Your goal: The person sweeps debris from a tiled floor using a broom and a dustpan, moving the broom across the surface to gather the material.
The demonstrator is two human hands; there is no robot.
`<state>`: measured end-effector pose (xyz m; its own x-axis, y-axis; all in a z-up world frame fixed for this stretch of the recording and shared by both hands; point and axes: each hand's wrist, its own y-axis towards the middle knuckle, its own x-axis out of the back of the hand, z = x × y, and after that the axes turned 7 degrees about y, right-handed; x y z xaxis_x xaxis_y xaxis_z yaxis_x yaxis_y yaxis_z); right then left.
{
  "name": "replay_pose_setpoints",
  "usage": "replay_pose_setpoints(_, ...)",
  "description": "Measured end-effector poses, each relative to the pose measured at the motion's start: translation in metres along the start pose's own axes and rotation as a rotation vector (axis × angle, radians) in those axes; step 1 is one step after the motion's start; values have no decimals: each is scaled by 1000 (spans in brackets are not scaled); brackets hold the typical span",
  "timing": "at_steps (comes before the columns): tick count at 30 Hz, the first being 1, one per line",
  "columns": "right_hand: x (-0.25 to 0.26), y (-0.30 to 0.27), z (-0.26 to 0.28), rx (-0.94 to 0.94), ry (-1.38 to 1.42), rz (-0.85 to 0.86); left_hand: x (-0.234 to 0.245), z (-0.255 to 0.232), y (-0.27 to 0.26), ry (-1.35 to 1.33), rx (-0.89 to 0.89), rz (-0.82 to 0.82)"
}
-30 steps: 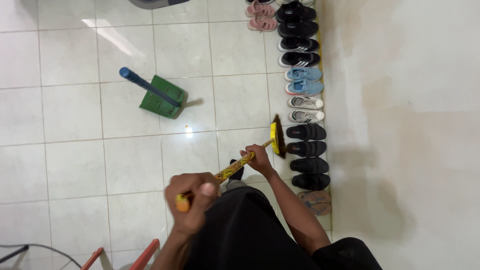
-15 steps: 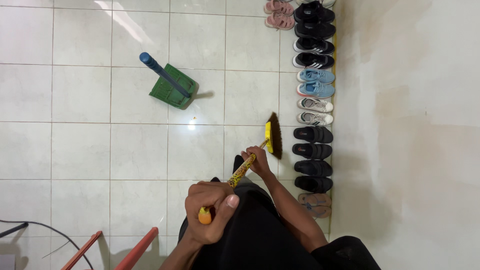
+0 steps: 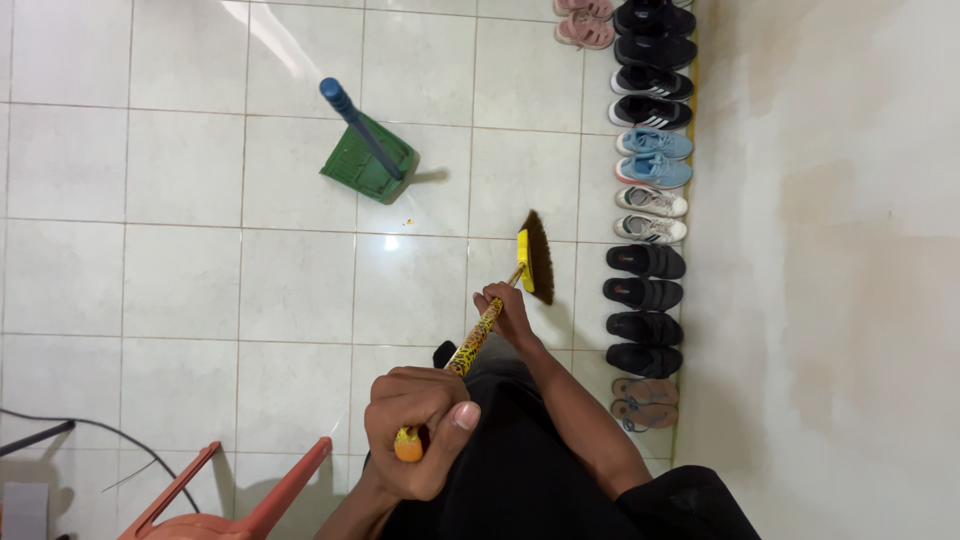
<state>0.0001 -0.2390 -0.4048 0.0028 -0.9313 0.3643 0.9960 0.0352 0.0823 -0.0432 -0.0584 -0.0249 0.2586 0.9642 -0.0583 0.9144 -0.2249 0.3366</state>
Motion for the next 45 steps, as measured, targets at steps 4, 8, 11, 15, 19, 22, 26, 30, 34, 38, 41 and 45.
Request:
replay_pose_setpoints(4, -26, -4, 10, 57, 13, 14, 19, -9, -17, 21, -12, -13)
replay_pose_setpoints(8, -52, -8, 19, 71, 33, 25, 34, -15, -36, 43, -47, -4)
replay_pose_setpoints(11, -68, -9, 24, 92, 40, 21, 42, -20, -49, 57, -79, 5)
replay_pose_setpoints(15, -76, -14, 36, 84, 66, 71, 46, -29, -62, 44, -92, 5)
replay_pose_setpoints(19, -74, -13, 57, 74, 35, 75, 59, -43, -67, 27, -153, 25)
replay_pose_setpoints(22, -66, -15, 72, 70, -18, 121, 70, -54, -74, -12, -220, -5)
replay_pose_setpoints(26, -55, -20, 92, 28, -136, 183, 82, -62, -87, -87, -230, -80)
replay_pose_setpoints(30, -41, -28, 103, 21, -177, 162, 90, -55, -99, -157, -212, -144)
replay_pose_setpoints(34, -22, -41, 99, -124, -147, 163, 97, -33, -107, -185, -163, -118)
replay_pose_setpoints(38, -4, -58, 74, -141, -189, 138, 90, 9, -106, -198, -105, -132)
replay_pose_setpoints(41, 9, -73, 44, -105, -191, 90, 79, 35, -106, -184, -58, -76)
replay_pose_setpoints(45, 18, -91, 0, -141, -234, 92, 55, 60, -103, -102, 61, 23)
